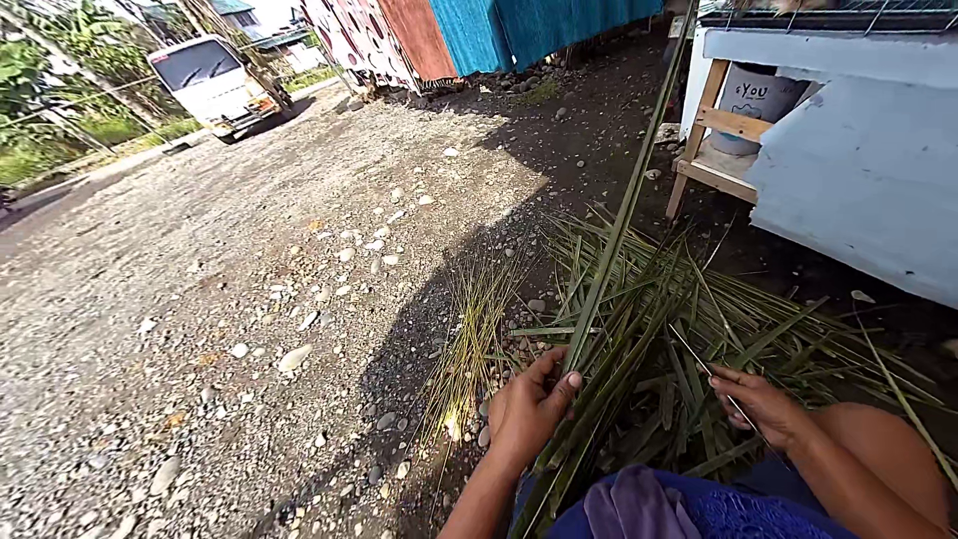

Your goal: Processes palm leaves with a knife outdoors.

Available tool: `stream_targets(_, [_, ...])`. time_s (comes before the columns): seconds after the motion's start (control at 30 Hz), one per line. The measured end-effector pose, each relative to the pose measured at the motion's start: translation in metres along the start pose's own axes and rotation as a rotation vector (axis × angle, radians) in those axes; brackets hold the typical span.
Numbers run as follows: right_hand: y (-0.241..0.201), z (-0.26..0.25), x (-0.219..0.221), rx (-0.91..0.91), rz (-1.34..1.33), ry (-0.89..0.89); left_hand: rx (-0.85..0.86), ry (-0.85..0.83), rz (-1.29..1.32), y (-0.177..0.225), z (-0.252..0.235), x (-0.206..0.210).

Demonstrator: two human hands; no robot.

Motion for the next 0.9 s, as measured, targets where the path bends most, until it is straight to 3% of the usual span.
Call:
stream_targets(0.17, [-0.045, 0.038, 0.047, -0.145, -0.048, -0.288, 0.033, 0.024, 0.079, 0.014, -0.016, 0.011])
stream_targets(0.27, [-0.063, 0.062, 0.085, -0.191, 0.087, -0.458, 0.069, 0.065, 0.069, 0.033, -0.024, 0.013])
stream_targets(0.43, [-0.053, 0.096, 0.148, -0.145, 0.247, -0.745, 0.131, 0.135, 0.103, 0.044, -0.026, 0.012])
stream_targets(0.6, [-0.036, 0.112, 0.187, -0.051, 0.259, -0.843, 0.200, 0.173, 0.108, 0.062, -0.016, 0.012])
stream_targets(0.9, [-0.017, 0.131, 0.241, -0.203, 0.435, -1.020, 0.498, 0.217, 0.194, 0.113, 0.005, 0.018])
Point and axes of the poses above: each hand's wrist, its own z-axis away from the middle knuckle, its own x-axis out of the palm, y = z × x, the point moved 9 cm from there along -z, towards the middle knuckle, and after that the axes turned 10 degrees about y, right-handed, at the moved point
